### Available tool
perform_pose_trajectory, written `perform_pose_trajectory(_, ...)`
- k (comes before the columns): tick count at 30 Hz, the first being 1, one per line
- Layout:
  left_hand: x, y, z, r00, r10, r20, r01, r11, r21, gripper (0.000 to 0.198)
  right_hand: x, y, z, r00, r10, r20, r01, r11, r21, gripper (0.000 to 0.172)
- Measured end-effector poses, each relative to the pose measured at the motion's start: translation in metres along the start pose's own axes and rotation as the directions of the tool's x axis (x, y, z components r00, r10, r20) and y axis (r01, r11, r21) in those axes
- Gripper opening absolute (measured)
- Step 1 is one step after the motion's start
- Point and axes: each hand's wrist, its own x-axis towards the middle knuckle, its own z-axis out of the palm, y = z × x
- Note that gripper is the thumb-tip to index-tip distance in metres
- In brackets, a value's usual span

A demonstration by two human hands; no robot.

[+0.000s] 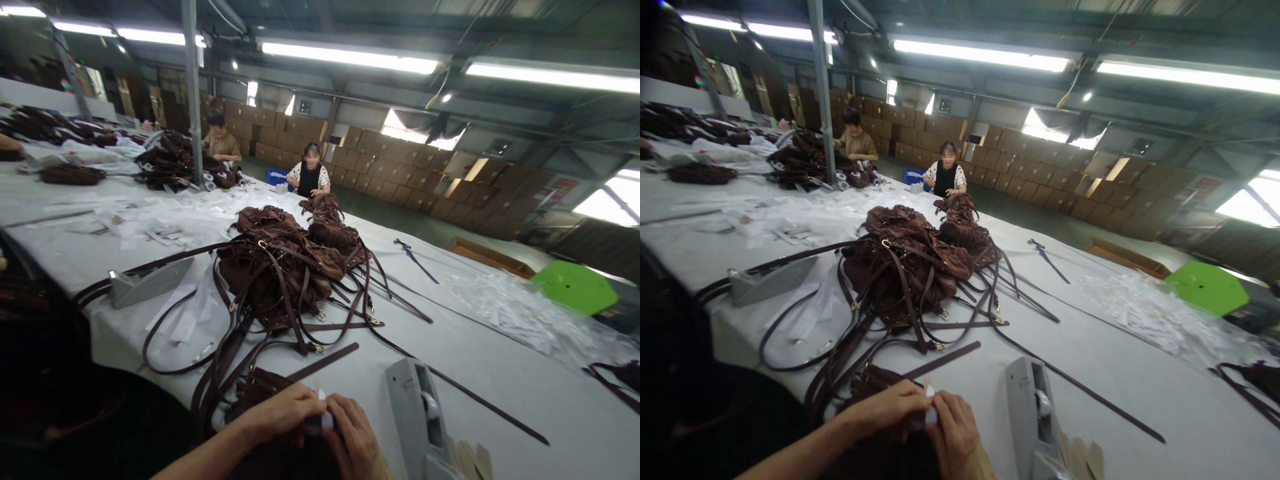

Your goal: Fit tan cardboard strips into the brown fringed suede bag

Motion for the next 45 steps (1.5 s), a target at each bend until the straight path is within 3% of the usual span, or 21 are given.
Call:
perform_pose_trajectory(3, 0.008, -0.005, 0.007, 0.976, -0.154, -0.152, 0.149, 0.988, -0.044, 0.042, 0.000, 0.001, 0.001, 1.000, -0.004, 0.023, 0.004, 1.000, -0.003, 0.030)
perform_pose_trajectory(6, 0.016, -0.010, 0.013, 0.960, -0.187, -0.207, 0.180, 0.982, -0.054, 0.039, -0.001, 0.001, 0.002, 0.999, 0.007, 0.039, -0.008, 1.000, 0.006, 0.029)
perform_pose_trajectory(10, 0.021, -0.018, 0.017, 0.952, -0.158, -0.263, 0.150, 0.987, -0.050, 0.038, 0.000, -0.001, 0.003, 0.992, 0.067, 0.106, -0.069, 0.998, 0.015, 0.038)
perform_pose_trajectory(15, 0.023, -0.024, 0.021, 0.941, -0.007, -0.338, 0.012, 1.000, 0.013, 0.032, 0.006, 0.000, 0.010, 0.987, 0.106, 0.122, -0.098, 0.993, -0.071, 0.043)
perform_pose_trajectory(20, 0.020, -0.024, 0.024, 0.952, 0.094, -0.292, -0.080, 0.995, 0.059, 0.039, 0.009, 0.003, 0.016, 0.996, 0.062, 0.070, -0.053, 0.991, -0.120, 0.045)
perform_pose_trajectory(23, 0.011, -0.019, 0.022, 0.964, 0.091, -0.251, -0.082, 0.995, 0.049, 0.047, 0.009, 0.004, 0.015, 0.998, 0.025, 0.063, -0.016, 0.991, -0.132, 0.046)
perform_pose_trajectory(26, -0.002, -0.005, 0.015, 0.991, 0.096, -0.088, -0.093, 0.995, 0.040, 0.049, 0.009, 0.003, 0.010, 0.998, 0.031, 0.063, -0.025, 0.995, -0.094, 0.049)
perform_pose_trajectory(28, -0.009, 0.007, 0.007, 0.994, 0.103, 0.048, -0.106, 0.993, 0.055, 0.042, 0.014, 0.002, 0.003, 0.992, 0.094, 0.089, -0.093, 0.996, -0.015, 0.049)
perform_pose_trajectory(30, -0.011, 0.019, -0.002, 0.989, 0.102, 0.104, -0.112, 0.989, 0.101, 0.038, 0.022, 0.004, -0.007, 0.972, 0.169, 0.164, -0.193, 0.971, 0.144, 0.044)
perform_pose_trajectory(33, -0.005, 0.030, -0.016, 0.991, 0.109, 0.082, -0.121, 0.979, 0.163, 0.039, 0.037, 0.016, -0.030, 0.936, 0.237, 0.261, -0.332, 0.840, 0.430, 0.033)
perform_pose_trajectory(35, 0.003, 0.033, -0.025, 0.995, 0.087, 0.045, -0.094, 0.981, 0.172, 0.041, 0.043, 0.030, -0.044, 0.902, 0.379, 0.207, -0.430, 0.743, 0.513, 0.030)
perform_pose_trajectory(37, 0.009, 0.035, -0.032, 0.999, 0.045, -0.002, -0.044, 0.985, 0.168, 0.042, 0.044, 0.046, -0.055, 0.830, 0.547, 0.107, -0.516, 0.681, 0.519, 0.031)
perform_pose_trajectory(39, 0.012, 0.037, -0.036, 1.000, 0.019, -0.015, -0.016, 0.987, 0.159, 0.043, 0.041, 0.056, -0.059, 0.787, 0.615, 0.055, -0.552, 0.660, 0.509, 0.031)
perform_pose_trajectory(45, 0.009, 0.043, -0.026, 0.996, 0.027, 0.087, -0.044, 0.979, 0.201, 0.040, 0.038, 0.044, -0.050, 0.806, 0.581, 0.115, -0.545, 0.651, 0.529, 0.032)
